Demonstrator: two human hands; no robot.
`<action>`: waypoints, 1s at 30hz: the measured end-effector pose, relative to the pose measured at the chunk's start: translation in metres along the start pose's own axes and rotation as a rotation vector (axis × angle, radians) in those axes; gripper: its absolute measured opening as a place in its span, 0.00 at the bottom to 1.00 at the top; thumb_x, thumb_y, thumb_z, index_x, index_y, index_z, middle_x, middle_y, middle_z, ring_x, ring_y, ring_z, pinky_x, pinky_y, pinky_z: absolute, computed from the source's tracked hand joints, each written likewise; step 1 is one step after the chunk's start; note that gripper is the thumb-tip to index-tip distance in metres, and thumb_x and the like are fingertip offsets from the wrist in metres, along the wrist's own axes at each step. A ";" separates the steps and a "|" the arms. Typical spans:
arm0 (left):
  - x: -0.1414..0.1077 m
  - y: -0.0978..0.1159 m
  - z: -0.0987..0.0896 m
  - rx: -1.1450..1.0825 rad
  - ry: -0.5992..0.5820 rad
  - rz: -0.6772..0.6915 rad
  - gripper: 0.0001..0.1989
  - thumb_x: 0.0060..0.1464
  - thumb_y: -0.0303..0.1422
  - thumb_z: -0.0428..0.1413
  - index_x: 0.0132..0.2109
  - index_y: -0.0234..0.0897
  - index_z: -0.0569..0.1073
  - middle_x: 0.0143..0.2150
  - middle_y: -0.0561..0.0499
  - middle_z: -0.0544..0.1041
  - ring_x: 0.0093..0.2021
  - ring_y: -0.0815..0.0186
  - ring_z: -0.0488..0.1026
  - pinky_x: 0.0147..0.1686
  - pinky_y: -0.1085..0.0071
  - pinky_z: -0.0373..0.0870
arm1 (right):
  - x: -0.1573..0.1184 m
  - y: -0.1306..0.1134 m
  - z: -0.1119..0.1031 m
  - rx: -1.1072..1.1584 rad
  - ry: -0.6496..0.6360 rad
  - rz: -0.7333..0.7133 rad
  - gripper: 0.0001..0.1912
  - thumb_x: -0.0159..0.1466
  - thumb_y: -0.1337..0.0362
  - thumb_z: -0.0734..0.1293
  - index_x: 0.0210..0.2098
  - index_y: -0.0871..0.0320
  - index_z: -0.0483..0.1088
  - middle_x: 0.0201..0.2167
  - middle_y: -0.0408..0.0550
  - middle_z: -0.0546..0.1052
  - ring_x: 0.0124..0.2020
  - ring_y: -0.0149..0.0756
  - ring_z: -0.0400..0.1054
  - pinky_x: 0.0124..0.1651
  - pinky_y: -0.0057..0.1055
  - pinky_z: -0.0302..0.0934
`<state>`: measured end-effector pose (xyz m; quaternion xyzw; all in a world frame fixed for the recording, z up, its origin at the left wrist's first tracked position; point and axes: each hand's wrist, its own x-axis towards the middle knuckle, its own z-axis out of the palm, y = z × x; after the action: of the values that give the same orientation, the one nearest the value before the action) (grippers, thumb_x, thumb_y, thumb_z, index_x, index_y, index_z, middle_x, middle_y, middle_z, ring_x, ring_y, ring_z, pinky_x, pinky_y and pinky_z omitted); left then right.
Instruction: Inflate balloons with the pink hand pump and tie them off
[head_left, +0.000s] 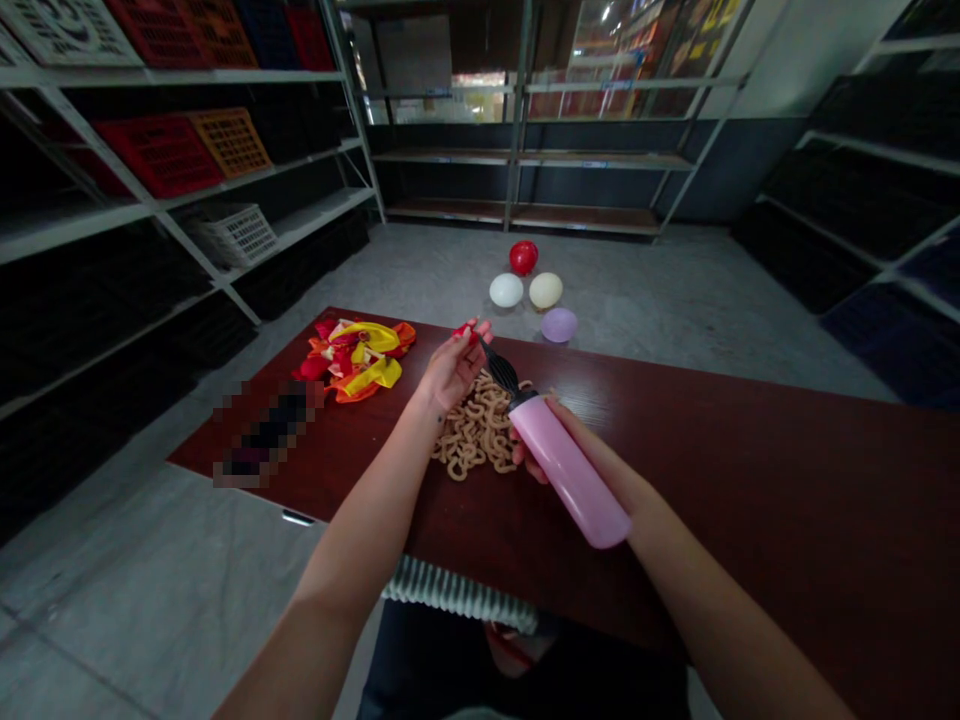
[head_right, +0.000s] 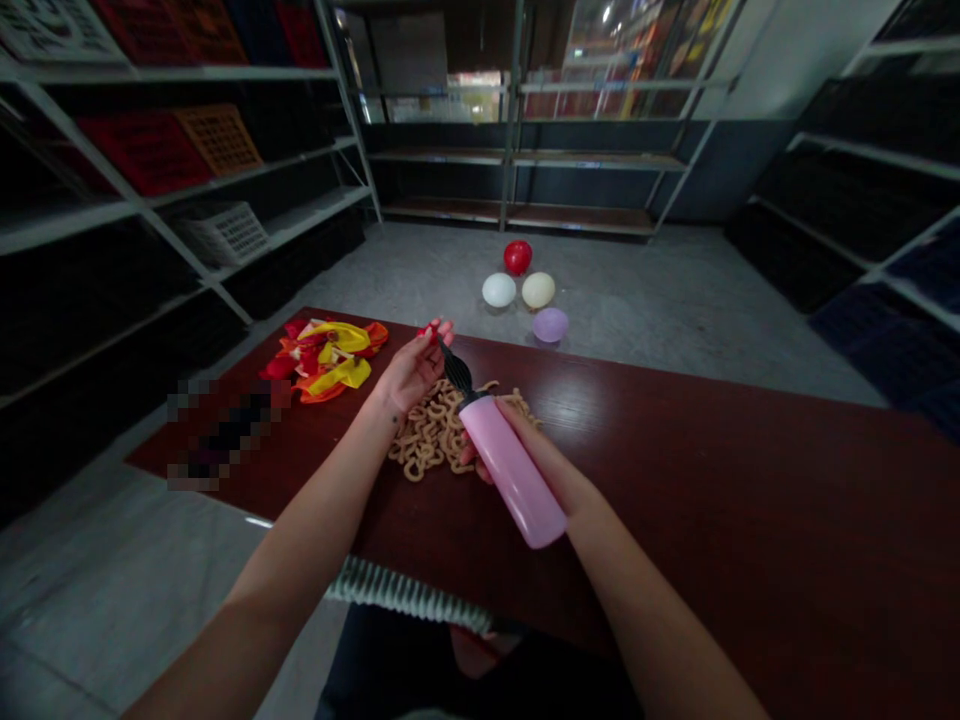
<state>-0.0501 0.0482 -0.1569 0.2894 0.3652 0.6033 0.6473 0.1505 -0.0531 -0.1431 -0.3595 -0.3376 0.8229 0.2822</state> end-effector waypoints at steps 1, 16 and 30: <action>-0.001 0.000 0.001 -0.003 -0.007 0.004 0.12 0.67 0.30 0.50 0.52 0.40 0.75 0.58 0.48 0.76 0.57 0.65 0.74 0.52 0.69 0.74 | 0.001 0.001 -0.001 -0.006 0.004 0.009 0.30 0.69 0.43 0.54 0.38 0.61 0.75 0.27 0.51 0.79 0.21 0.29 0.68 0.23 0.23 0.62; -0.006 -0.008 0.008 -0.074 -0.039 -0.002 0.11 0.66 0.33 0.53 0.51 0.38 0.76 0.53 0.46 0.78 0.52 0.65 0.76 0.52 0.69 0.71 | 0.001 0.001 0.000 -0.053 0.027 0.006 0.31 0.68 0.41 0.55 0.36 0.61 0.75 0.25 0.50 0.77 0.23 0.29 0.68 0.25 0.24 0.63; -0.018 -0.013 0.020 -0.108 -0.149 -0.049 0.13 0.60 0.32 0.60 0.51 0.34 0.76 0.48 0.43 0.81 0.42 0.65 0.78 0.43 0.71 0.72 | 0.007 -0.003 -0.013 0.034 0.013 0.037 0.32 0.71 0.45 0.51 0.37 0.64 0.74 0.25 0.51 0.77 0.21 0.29 0.69 0.23 0.23 0.64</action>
<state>-0.0260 0.0303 -0.1541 0.2894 0.2900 0.5827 0.7019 0.1574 -0.0415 -0.1502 -0.3662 -0.3152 0.8312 0.2752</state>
